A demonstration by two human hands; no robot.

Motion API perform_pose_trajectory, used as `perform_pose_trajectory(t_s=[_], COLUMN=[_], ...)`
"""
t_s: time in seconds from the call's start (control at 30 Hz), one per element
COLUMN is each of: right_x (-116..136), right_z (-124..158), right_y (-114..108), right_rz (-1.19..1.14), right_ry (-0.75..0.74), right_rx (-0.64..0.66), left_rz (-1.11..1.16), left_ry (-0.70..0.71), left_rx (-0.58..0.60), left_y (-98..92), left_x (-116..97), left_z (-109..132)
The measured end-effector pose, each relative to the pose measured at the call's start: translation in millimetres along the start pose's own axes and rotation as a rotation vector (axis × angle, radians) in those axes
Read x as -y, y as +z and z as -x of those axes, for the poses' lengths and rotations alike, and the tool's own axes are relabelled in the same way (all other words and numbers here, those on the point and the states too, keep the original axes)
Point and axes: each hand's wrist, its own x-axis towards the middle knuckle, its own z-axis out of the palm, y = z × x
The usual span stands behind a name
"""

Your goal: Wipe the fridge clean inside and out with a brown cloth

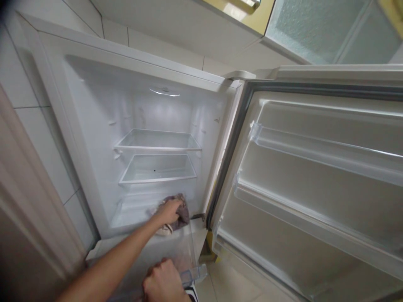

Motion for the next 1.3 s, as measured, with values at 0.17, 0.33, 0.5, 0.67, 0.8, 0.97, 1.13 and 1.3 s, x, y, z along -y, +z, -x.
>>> perform_pose_trajectory(t_s=[0.17, 0.33, 0.5, 0.67, 0.8, 0.97, 1.13, 1.3], right_x=[-15.8, -37.9, -40.9, -27.7, -18.5, -19.2, -33.7, -43.2], right_z=[20.7, 28.4, 19.4, 12.5, 10.2, 10.8, 20.0, 29.0], right_y=[-9.2, -18.6, -25.1, -19.5, -18.5, -27.6, -31.9, -34.3], right_rz=[-0.056, -0.126, -0.077, -0.027, -0.022, -0.029, -0.011, -0.013], right_ry=[0.183, 0.21, 0.173, 0.046, 0.032, 0.067, 0.056, 0.038], right_rx=[0.014, 0.023, 0.025, 0.021, 0.021, 0.0, 0.009, 0.033], left_rz=[0.028, -0.024, -0.136, -0.162, -0.152, -0.123, -0.119, -0.219], left_ry=[0.222, 0.228, -0.002, -0.185, -0.243, -0.023, 0.251, -0.037], left_rx=[0.207, 0.441, 0.418, 0.199, 0.045, -0.052, 0.124, 0.1], left_y=[20.1, 9.0, -16.4, -34.3, -29.3, 7.4, 29.6, 12.8], left_x=[-43.4, 16.6, 83.8, 102.0, 68.8, -4.9, -4.7, 66.2], left_z=[8.5, 51.0, 84.6, 67.6, 32.3, 27.8, 67.3, 96.0])
